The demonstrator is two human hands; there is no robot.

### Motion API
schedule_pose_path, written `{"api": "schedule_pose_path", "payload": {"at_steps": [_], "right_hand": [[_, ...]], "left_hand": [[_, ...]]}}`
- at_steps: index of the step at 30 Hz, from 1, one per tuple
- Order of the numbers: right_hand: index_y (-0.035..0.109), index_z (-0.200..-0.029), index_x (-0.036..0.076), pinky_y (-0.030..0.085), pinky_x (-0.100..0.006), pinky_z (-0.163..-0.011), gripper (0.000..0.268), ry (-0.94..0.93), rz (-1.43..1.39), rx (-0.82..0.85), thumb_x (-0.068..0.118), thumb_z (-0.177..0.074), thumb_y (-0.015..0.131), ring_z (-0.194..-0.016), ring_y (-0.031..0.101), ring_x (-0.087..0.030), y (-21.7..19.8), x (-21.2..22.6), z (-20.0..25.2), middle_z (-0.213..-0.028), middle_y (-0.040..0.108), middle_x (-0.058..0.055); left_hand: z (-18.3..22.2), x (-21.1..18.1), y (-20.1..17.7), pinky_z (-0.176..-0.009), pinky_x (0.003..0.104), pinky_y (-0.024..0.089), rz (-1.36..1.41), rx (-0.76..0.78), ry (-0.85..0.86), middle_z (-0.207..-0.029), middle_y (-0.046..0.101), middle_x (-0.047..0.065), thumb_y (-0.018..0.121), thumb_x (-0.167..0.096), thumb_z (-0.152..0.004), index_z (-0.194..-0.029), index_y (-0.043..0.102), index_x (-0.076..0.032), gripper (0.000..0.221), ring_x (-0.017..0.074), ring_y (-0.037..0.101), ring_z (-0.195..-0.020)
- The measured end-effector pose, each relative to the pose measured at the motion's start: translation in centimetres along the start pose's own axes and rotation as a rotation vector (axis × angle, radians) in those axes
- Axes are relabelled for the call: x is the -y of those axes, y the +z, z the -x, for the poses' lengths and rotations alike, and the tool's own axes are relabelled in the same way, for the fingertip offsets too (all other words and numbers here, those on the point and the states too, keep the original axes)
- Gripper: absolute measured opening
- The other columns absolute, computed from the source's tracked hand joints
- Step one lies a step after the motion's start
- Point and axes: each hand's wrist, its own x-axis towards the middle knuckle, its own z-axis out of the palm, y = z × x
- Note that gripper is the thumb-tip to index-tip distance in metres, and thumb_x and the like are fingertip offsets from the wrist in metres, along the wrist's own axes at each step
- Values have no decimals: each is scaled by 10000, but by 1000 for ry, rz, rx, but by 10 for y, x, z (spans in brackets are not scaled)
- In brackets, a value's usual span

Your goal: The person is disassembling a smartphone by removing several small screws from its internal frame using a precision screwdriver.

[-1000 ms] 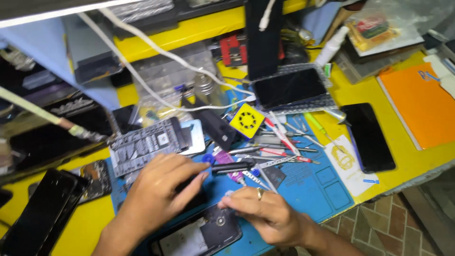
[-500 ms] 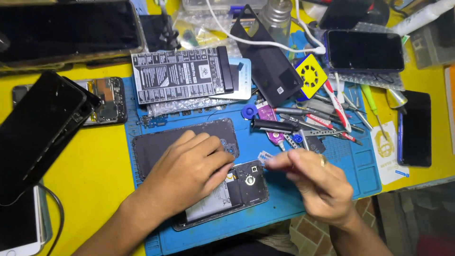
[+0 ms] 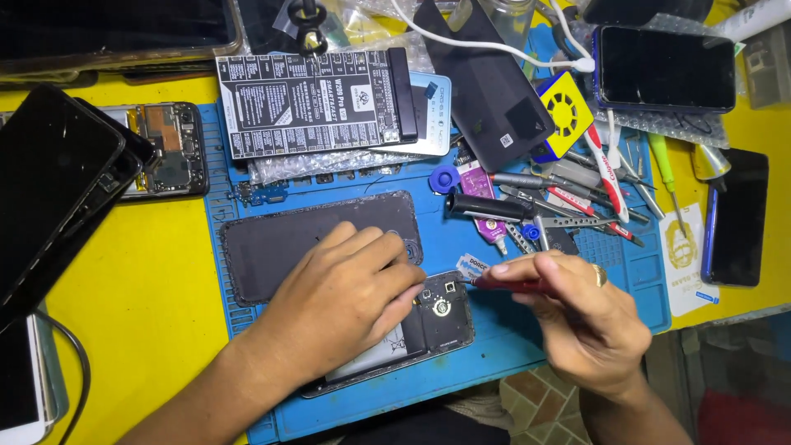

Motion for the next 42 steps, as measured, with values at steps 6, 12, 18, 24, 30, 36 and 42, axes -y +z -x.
{"api": "schedule_pose_path", "payload": {"at_steps": [6,12,18,24,30,36,42], "right_hand": [[420,-1477,61,808,-435,-940,593,-75,-79,13,-179,-962,594,-1047,821,-417,3,9,1,-1148,687,-289],[386,-1564,136,798,-484,-956,652,-132,-102,-46,-135,-1001,571,-1034,771,-341,7,9,-2,-1099,681,-237],[540,-1417,-16,558,-348,-915,510,-14,322,269,7,-941,722,-980,711,-235,-11,-12,-31,-1177,739,-142],[577,-1364,27,507,-429,-843,341,-165,412,352,70,-1029,625,-886,603,-318,-6,-18,-35,-1126,626,-166],[719,-1172,31,553,-369,-939,283,-212,482,223,-61,-905,733,-1016,691,-273,-119,-39,-84,-1123,713,-140],[426,-1555,208,285,-530,-1179,812,583,724,442,141,-822,770,-1478,342,-289,-209,-69,-143,-1624,390,-69],[345,-1591,209,165,-473,-1246,877,512,728,633,219,-826,773,-1557,218,-286,-214,-106,-154,-1687,283,-79]], "left_hand": [[-4,-8,12,-684,404,393,77,-26,14,-897,581,62,788,-197,-918,-1014,706,-81,171,266,559,-811],[-5,-7,6,-644,393,351,94,-73,40,-836,563,43,745,-105,-933,-906,706,-80,54,249,518,-761],[1,5,-36,-688,429,396,-193,-49,-59,-896,633,62,792,-221,-896,-893,706,-103,146,253,564,-789],[11,19,-55,-719,429,416,-339,-96,-132,-909,669,-16,740,-243,-897,-945,745,-178,81,244,615,-844],[22,39,-45,-698,389,389,-414,-78,-206,-818,628,-101,744,-285,-873,-939,737,-278,66,179,610,-795],[17,31,-43,-711,314,417,-482,-9,-490,-783,701,-148,680,-362,-908,-829,766,-369,116,117,654,-812],[19,38,-38,-769,294,457,-475,-32,-536,-794,723,-158,718,-337,-881,-877,792,-366,80,83,673,-827]]}}
